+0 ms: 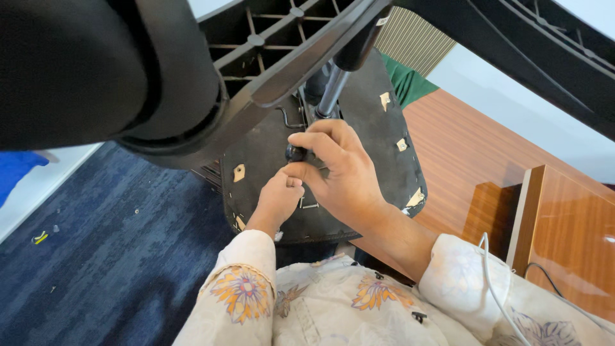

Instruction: The person uses a screwdriver to tighten screws on the underside of an office chair base, securing the central column to the base plate. The person works methodically on multiple fasteners around the base.

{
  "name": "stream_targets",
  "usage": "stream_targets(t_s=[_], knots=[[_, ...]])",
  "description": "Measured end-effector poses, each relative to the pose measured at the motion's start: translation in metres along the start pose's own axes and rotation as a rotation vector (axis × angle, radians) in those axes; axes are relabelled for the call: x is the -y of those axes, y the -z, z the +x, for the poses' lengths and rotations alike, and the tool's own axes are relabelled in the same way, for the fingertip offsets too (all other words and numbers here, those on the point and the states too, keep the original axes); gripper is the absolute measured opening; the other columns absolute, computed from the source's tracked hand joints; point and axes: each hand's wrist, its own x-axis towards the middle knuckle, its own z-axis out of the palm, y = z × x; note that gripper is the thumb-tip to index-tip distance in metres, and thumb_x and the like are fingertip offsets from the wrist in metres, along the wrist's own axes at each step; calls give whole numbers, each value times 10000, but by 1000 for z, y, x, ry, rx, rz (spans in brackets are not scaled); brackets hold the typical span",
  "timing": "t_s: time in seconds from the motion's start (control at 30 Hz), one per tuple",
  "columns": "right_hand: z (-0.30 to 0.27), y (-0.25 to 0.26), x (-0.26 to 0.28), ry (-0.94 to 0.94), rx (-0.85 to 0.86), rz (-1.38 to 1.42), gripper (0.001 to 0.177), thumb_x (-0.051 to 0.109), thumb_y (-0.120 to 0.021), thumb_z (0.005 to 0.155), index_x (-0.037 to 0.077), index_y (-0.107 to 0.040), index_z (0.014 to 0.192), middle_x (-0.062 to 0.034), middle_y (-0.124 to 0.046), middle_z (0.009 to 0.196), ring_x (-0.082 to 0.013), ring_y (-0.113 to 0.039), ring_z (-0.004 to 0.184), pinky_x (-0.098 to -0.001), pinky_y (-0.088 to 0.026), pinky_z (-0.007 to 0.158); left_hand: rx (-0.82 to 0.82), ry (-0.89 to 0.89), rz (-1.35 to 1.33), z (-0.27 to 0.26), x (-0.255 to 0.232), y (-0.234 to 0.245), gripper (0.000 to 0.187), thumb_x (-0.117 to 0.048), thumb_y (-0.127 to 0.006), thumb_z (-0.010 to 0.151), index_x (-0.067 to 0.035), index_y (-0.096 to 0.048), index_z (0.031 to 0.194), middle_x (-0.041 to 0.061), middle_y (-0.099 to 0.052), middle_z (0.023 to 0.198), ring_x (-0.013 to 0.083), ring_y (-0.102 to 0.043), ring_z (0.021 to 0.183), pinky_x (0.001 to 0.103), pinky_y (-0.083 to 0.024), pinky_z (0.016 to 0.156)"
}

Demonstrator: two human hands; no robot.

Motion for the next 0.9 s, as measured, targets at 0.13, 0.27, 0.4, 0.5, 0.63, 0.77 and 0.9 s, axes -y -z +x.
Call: stream_targets(t_s=[0.13, 0.27, 0.4, 0.5, 0.63, 0.77, 0.9], knots=[[2, 1, -3, 219, -30, -56, 352, 23, -791, 897, 112, -713, 1229, -45, -683, 1229, -265, -666, 1123, -349, -568, 943, -14, -21, -102, -3, -2, 2, 569, -147, -691, 815, -122, -578, 1371, 27, -741, 1007, 180, -710, 953, 322, -539, 887], [0, 1, -3, 110, -3, 21, 347, 79, -831, 851, 107, -716, 1177, -75, -638, 1208, -247, -674, 1040, -338, -571, 881, -9, -10, -51, -5, -7, 5, 476, -173, -684, 845, -107, -622, 1312, 31, -748, 1004, 186, -713, 962, 325, -535, 894], [-3, 2, -5, -38, 44, 79, 281, 100, -811, 870, 128, -725, 1136, -53, -659, 1166, -227, -698, 1011, -316, -593, 859, 6, 26, -20, -7, -11, 5, 373, -197, -660, 880, -61, -651, 1227, 51, -746, 1011, 219, -727, 976, 355, -549, 893], [-5, 3, -6, 197, -29, -43, 252, 18, -733, 942, 109, -735, 1176, -60, -686, 1269, -282, -652, 1168, -365, -552, 987, -131, -146, 101, -8, -17, 3, 500, -125, -643, 814, -97, -610, 1313, 120, -711, 1055, 308, -685, 1028, 411, -529, 913], [-7, 3, -5, 176, -34, -21, 263, 13, -718, 940, 107, -729, 1186, -80, -676, 1274, -283, -646, 1166, -364, -553, 977, -162, -144, 207, -7, -28, 6, 388, -144, -645, 858, -93, -667, 1242, 178, -652, 1204, 372, -620, 1156, 454, -495, 978], [-7, 5, -3, 26, -3, 79, 291, 64, -765, 904, 119, -716, 1186, -71, -655, 1226, -240, -689, 1022, -317, -581, 854, -157, -138, 215, -9, -31, 10, 398, -140, -642, 854, -102, -669, 1249, 173, -642, 1248, 372, -610, 1184, 457, -486, 994], [-2, 6, -6, 64, -65, 43, 281, 97, -808, 895, 111, -711, 1159, -58, -678, 1181, -225, -705, 990, -308, -587, 843, -189, -134, 200, -10, -29, 8, 394, -133, -654, 843, -116, -686, 1236, 168, -652, 1235, 362, -616, 1181, 443, -482, 1005]])
